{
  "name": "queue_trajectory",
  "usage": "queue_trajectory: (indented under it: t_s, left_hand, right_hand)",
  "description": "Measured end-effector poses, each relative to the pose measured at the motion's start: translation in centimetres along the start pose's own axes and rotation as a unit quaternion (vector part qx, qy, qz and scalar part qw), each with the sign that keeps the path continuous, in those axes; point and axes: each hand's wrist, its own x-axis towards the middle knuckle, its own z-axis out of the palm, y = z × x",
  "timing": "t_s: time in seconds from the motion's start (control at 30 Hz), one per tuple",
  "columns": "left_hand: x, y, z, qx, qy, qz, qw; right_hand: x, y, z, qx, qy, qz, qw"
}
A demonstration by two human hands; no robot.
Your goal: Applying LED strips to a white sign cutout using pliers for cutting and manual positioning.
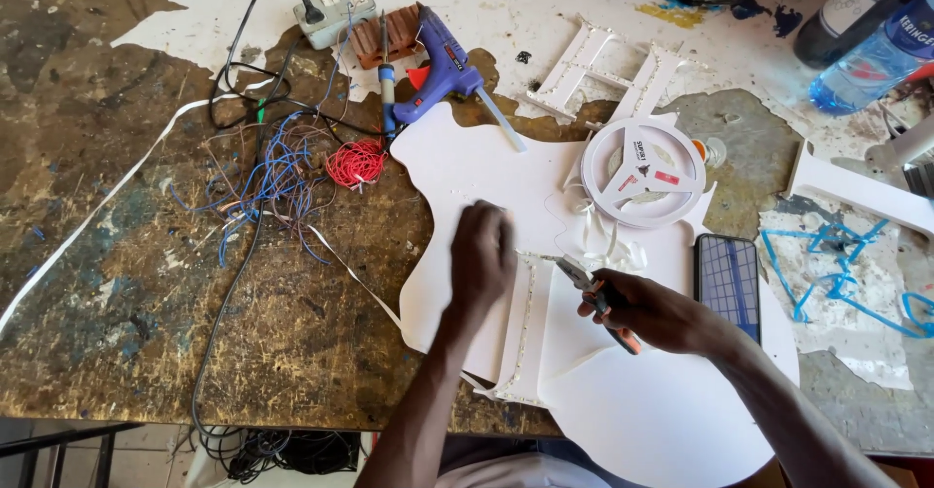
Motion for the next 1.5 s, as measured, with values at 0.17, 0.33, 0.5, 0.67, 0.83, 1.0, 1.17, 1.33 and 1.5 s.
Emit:
queue_trajectory:
  t_s: [0.17, 0.33, 0.5, 0.67, 0.83, 1.0, 1.17, 1.33, 1.5]
  left_hand:
    - [3.7, 3.6, -5.5, 0.196, -0.054, -0.119, 0.972]
    - [0.4, 1.2, -1.8, 0.072, -0.075, 0.019, 0.994]
    - [-1.7, 1.8, 1.3, 0.016, -0.257, 0.064, 0.964]
    - [-2.1, 1.0, 2.4, 0.011, -0.238, 0.019, 0.971]
    - [-2.5, 1.5, 2.6, -0.007, -0.133, -0.003, 0.991]
    - [-2.6, 2.3, 2.1, -0.030, -0.057, -0.052, 0.997]
    - [-2.2, 2.7, 1.2, -0.076, -0.076, -0.094, 0.990]
    - [-1.5, 2.9, 0.1, -0.124, -0.117, -0.139, 0.976]
    - [-1.4, 2.2, 0.3, -0.147, -0.148, -0.177, 0.962]
  right_hand:
    - [2.5, 7.5, 0.8, 0.013, 0.040, -0.058, 0.997]
    - [2.1, 7.8, 1.8, 0.023, 0.076, -0.067, 0.995]
    - [3.1, 10.4, 3.3, 0.080, 0.100, -0.069, 0.989]
    - [1.4, 8.5, 2.6, 0.131, 0.096, -0.064, 0.985]
    - [-1.2, 1.9, 1.6, -0.058, 0.066, -0.014, 0.996]
    - [2.3, 3.1, 1.2, -0.265, 0.154, -0.042, 0.951]
    - [4.5, 1.7, 1.8, -0.313, 0.168, -0.047, 0.934]
    - [3.8, -0.7, 1.8, -0.336, 0.156, -0.013, 0.929]
    - [3.0, -1.1, 1.5, -0.348, 0.150, 0.029, 0.925]
